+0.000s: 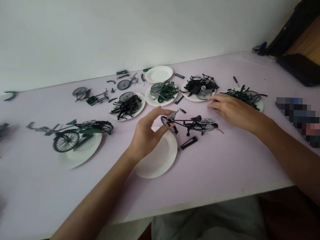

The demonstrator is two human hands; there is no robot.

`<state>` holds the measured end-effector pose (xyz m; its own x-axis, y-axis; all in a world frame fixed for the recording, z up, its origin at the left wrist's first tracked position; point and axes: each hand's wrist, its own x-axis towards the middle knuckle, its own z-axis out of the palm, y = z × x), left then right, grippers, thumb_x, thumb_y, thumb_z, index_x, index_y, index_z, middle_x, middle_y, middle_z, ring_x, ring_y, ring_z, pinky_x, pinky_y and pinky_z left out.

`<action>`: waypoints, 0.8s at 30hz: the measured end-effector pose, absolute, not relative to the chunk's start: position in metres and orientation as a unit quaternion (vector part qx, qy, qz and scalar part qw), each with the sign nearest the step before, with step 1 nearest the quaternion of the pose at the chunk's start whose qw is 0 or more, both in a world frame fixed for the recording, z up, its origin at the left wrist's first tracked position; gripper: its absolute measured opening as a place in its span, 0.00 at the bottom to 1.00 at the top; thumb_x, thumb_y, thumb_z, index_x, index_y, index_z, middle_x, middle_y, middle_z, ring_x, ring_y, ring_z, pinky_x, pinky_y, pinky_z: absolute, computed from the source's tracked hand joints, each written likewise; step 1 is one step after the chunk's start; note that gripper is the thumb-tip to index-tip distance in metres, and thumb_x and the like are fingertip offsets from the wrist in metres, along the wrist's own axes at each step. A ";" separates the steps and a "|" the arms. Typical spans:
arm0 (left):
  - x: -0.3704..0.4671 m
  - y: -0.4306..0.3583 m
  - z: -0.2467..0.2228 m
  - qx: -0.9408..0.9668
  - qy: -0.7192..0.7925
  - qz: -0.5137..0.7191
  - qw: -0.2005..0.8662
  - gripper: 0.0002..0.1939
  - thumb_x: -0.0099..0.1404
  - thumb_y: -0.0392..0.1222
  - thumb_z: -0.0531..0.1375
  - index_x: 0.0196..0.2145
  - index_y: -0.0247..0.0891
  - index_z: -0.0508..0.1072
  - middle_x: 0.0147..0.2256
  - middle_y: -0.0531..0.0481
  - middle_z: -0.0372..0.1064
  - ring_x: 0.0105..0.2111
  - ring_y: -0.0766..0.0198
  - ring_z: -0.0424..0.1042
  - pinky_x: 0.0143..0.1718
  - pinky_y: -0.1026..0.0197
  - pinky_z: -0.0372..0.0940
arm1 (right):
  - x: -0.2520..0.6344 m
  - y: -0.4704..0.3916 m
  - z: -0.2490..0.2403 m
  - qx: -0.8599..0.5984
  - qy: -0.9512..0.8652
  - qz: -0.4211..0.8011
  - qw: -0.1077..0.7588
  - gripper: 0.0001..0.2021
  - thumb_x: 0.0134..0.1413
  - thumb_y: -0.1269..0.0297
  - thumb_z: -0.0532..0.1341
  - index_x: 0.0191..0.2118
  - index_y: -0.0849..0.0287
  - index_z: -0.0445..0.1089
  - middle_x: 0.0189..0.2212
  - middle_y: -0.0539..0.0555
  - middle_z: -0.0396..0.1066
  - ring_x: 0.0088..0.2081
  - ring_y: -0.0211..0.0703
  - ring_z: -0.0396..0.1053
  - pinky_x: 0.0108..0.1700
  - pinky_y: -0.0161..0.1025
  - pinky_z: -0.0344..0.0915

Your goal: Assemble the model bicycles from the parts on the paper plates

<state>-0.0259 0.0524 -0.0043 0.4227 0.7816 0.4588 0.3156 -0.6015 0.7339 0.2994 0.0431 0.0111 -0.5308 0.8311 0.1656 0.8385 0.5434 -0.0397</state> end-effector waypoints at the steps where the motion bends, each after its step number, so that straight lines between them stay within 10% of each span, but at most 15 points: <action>1: -0.026 0.052 -0.005 0.792 0.347 0.415 0.284 0.14 0.67 0.37 0.68 0.49 0.43 0.75 0.48 0.48 0.77 0.49 0.57 0.76 0.54 0.56 0.69 | 0.301 0.043 0.011 -0.487 -0.869 -0.013 0.089 0.21 0.66 0.81 0.51 0.56 0.66 0.76 0.64 0.66 0.69 0.63 0.55 0.69 0.64 0.52 0.67; 13: -0.017 0.044 -0.001 0.790 0.363 0.417 0.265 0.08 0.67 0.34 0.66 0.35 0.41 0.69 0.39 0.50 0.71 0.37 0.64 0.69 0.39 0.60 0.65 | 0.307 0.024 0.006 -0.531 -0.841 0.028 0.102 0.21 0.67 0.77 0.53 0.58 0.60 0.76 0.61 0.61 0.74 0.59 0.55 0.74 0.60 0.50 0.72; 24: -0.009 0.029 0.002 0.727 0.412 0.466 0.289 0.06 0.66 0.37 0.65 0.36 0.40 0.69 0.33 0.53 0.70 0.30 0.68 0.71 0.34 0.65 0.72 | 0.258 -0.004 0.044 -0.509 -0.749 0.008 0.425 0.11 0.63 0.64 0.68 0.50 0.46 0.76 0.51 0.57 0.77 0.54 0.59 0.75 0.58 0.60 0.73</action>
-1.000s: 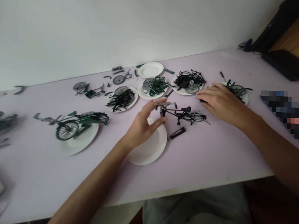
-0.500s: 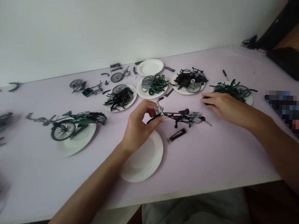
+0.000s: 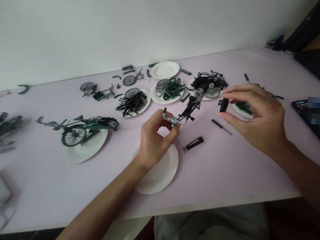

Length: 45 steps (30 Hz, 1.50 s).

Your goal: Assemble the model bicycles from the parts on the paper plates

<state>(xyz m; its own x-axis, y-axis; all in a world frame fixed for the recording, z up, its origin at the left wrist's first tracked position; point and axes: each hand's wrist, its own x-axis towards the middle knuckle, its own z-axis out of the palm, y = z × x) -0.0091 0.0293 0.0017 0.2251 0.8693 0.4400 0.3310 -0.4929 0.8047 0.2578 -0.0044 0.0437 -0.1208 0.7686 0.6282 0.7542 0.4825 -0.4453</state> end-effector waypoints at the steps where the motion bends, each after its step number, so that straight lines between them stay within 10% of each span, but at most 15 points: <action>1: -0.008 0.028 0.002 0.731 0.410 0.462 0.290 0.06 0.66 0.36 0.64 0.36 0.39 0.69 0.33 0.53 0.70 0.30 0.68 0.72 0.34 0.65 0.72 | 0.254 -0.006 0.042 -0.500 -0.752 0.014 0.430 0.11 0.63 0.64 0.68 0.50 0.46 0.76 0.51 0.57 0.77 0.54 0.59 0.75 0.59 0.61 0.72; 38: -0.001 0.005 0.011 0.747 0.424 0.417 0.299 0.09 0.66 0.36 0.65 0.31 0.39 0.67 0.26 0.57 0.65 0.26 0.70 0.67 0.29 0.66 0.68 | 0.238 -0.011 0.022 -0.380 -0.800 -0.059 0.460 0.12 0.60 0.71 0.69 0.46 0.53 0.71 0.42 0.57 0.75 0.45 0.52 0.75 0.48 0.51 0.74; 45: -0.008 0.016 0.004 0.743 0.431 0.424 0.286 0.10 0.68 0.42 0.66 0.32 0.39 0.69 0.29 0.55 0.68 0.29 0.68 0.68 0.32 0.65 0.70 | 0.219 -0.022 0.003 -0.268 -0.933 -0.028 0.239 0.11 0.64 0.81 0.58 0.44 0.61 0.74 0.43 0.59 0.78 0.45 0.49 0.75 0.46 0.46 0.73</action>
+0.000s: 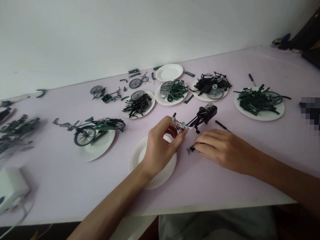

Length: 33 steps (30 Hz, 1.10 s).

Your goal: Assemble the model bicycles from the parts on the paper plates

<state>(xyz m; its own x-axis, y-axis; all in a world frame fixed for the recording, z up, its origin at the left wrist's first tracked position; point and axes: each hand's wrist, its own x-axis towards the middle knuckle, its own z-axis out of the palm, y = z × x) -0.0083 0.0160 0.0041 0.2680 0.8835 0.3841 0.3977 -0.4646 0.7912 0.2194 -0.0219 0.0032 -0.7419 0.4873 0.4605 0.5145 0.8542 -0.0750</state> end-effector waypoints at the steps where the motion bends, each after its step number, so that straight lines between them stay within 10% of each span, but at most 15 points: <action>1: -0.009 0.017 0.004 0.748 0.430 0.421 0.280 0.10 0.68 0.42 0.66 0.33 0.39 0.70 0.29 0.55 0.68 0.29 0.68 0.68 0.33 0.65 0.70 | 0.219 -0.021 -0.001 -0.270 -0.937 -0.026 0.222 0.12 0.64 0.82 0.57 0.44 0.61 0.74 0.43 0.58 0.78 0.45 0.48 0.75 0.46 0.46 0.73; 16: -0.022 0.029 0.006 0.820 0.376 0.411 0.133 0.08 0.69 0.40 0.67 0.38 0.40 0.71 0.35 0.53 0.74 0.35 0.63 0.74 0.40 0.59 0.66 | 0.228 -0.015 0.011 -0.282 -0.896 -0.042 0.341 0.08 0.65 0.77 0.62 0.46 0.60 0.73 0.41 0.59 0.78 0.43 0.48 0.75 0.46 0.47 0.75; 21: -0.028 0.029 0.010 0.848 0.357 0.387 0.062 0.03 0.72 0.36 0.62 0.40 0.39 0.70 0.37 0.51 0.75 0.35 0.64 0.74 0.40 0.60 0.66 | 0.243 -0.001 0.017 -0.382 -0.796 -0.096 0.459 0.22 0.62 0.71 0.66 0.60 0.52 0.66 0.52 0.61 0.74 0.56 0.56 0.73 0.59 0.56 0.72; 26: -0.033 0.034 0.007 0.862 0.347 0.369 -0.011 0.05 0.72 0.38 0.63 0.38 0.39 0.70 0.33 0.53 0.73 0.32 0.64 0.73 0.39 0.60 0.65 | 0.242 0.013 -0.001 -0.444 -0.806 0.029 0.390 0.31 0.67 0.61 0.64 0.71 0.58 0.56 0.66 0.67 0.65 0.67 0.60 0.65 0.66 0.61 0.67; 33: -0.046 0.035 0.028 0.880 0.298 0.316 -0.194 0.13 0.72 0.43 0.65 0.32 0.39 0.66 0.28 0.52 0.71 0.31 0.61 0.70 0.36 0.57 0.63 | 0.242 0.013 -0.009 -0.437 -0.802 0.086 0.398 0.17 0.68 0.61 0.63 0.59 0.57 0.69 0.56 0.61 0.77 0.55 0.53 0.77 0.56 0.52 0.76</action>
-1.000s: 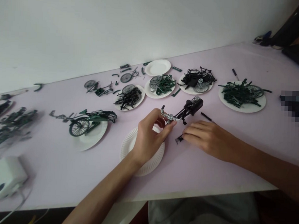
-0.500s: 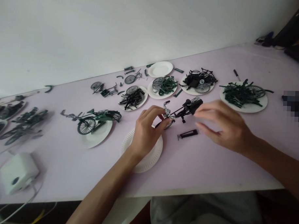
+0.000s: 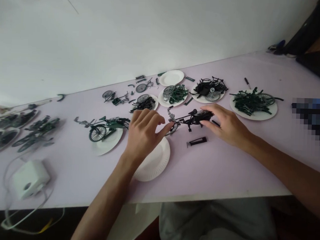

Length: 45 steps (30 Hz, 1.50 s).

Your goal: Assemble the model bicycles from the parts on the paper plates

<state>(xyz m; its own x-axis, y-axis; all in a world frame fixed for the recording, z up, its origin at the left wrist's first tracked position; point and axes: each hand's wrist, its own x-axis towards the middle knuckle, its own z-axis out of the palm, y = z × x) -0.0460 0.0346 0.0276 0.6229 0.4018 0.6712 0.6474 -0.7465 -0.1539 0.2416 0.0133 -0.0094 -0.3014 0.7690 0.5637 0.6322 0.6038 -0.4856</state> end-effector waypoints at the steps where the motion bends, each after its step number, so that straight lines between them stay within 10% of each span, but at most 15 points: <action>1: -0.045 0.028 0.032 -0.889 -0.277 -0.296 0.213 0.14 0.72 0.43 0.65 0.31 0.39 0.66 0.27 0.52 0.71 0.29 0.62 0.69 0.34 0.57 0.62 | 0.242 0.013 -0.009 -0.435 -0.800 0.090 0.404 0.16 0.68 0.61 0.63 0.58 0.57 0.70 0.54 0.60 0.77 0.53 0.53 0.78 0.55 0.51 0.77; 8: 0.000 -0.032 0.017 -0.957 -0.205 -0.123 0.165 0.08 0.76 0.30 0.55 0.50 0.28 0.70 0.44 0.39 0.76 0.39 0.56 0.76 0.36 0.56 0.68 | 0.246 0.017 -0.014 -0.444 -0.772 0.143 0.431 0.16 0.63 0.58 0.68 0.53 0.58 0.71 0.48 0.59 0.80 0.46 0.51 0.80 0.48 0.47 0.79; 11: 0.012 -0.039 0.003 -0.959 -0.190 -0.111 0.179 0.08 0.73 0.25 0.53 0.43 0.30 0.71 0.37 0.43 0.75 0.34 0.58 0.74 0.32 0.58 0.66 | 0.246 0.017 -0.013 -0.439 -0.764 0.152 0.447 0.16 0.61 0.58 0.69 0.52 0.57 0.73 0.47 0.58 0.80 0.45 0.50 0.80 0.46 0.45 0.79; 18: 0.002 -0.049 0.011 -0.959 -0.189 -0.147 0.152 0.08 0.76 0.28 0.52 0.40 0.31 0.71 0.32 0.48 0.71 0.31 0.60 0.71 0.30 0.58 0.64 | 0.242 0.010 -0.002 -0.443 -0.743 0.178 0.469 0.16 0.58 0.58 0.70 0.51 0.54 0.75 0.47 0.56 0.81 0.46 0.51 0.80 0.49 0.49 0.78; 23: -0.072 -0.053 0.034 -0.945 -0.242 -0.202 0.083 0.11 0.76 0.32 0.56 0.54 0.28 0.69 0.47 0.39 0.75 0.47 0.55 0.75 0.47 0.54 0.72 | 0.214 0.012 0.013 -0.398 -0.761 0.183 0.478 0.16 0.57 0.58 0.71 0.50 0.53 0.75 0.48 0.54 0.80 0.47 0.50 0.79 0.51 0.47 0.78; 45: -0.245 -0.038 0.010 -0.815 -0.504 -0.180 0.221 0.08 0.74 0.35 0.57 0.48 0.40 0.72 0.43 0.43 0.78 0.43 0.51 0.75 0.42 0.50 0.70 | -0.010 0.071 -0.012 -0.296 -0.821 0.287 0.394 0.16 0.59 0.65 0.72 0.48 0.59 0.69 0.45 0.61 0.79 0.47 0.53 0.77 0.47 0.49 0.73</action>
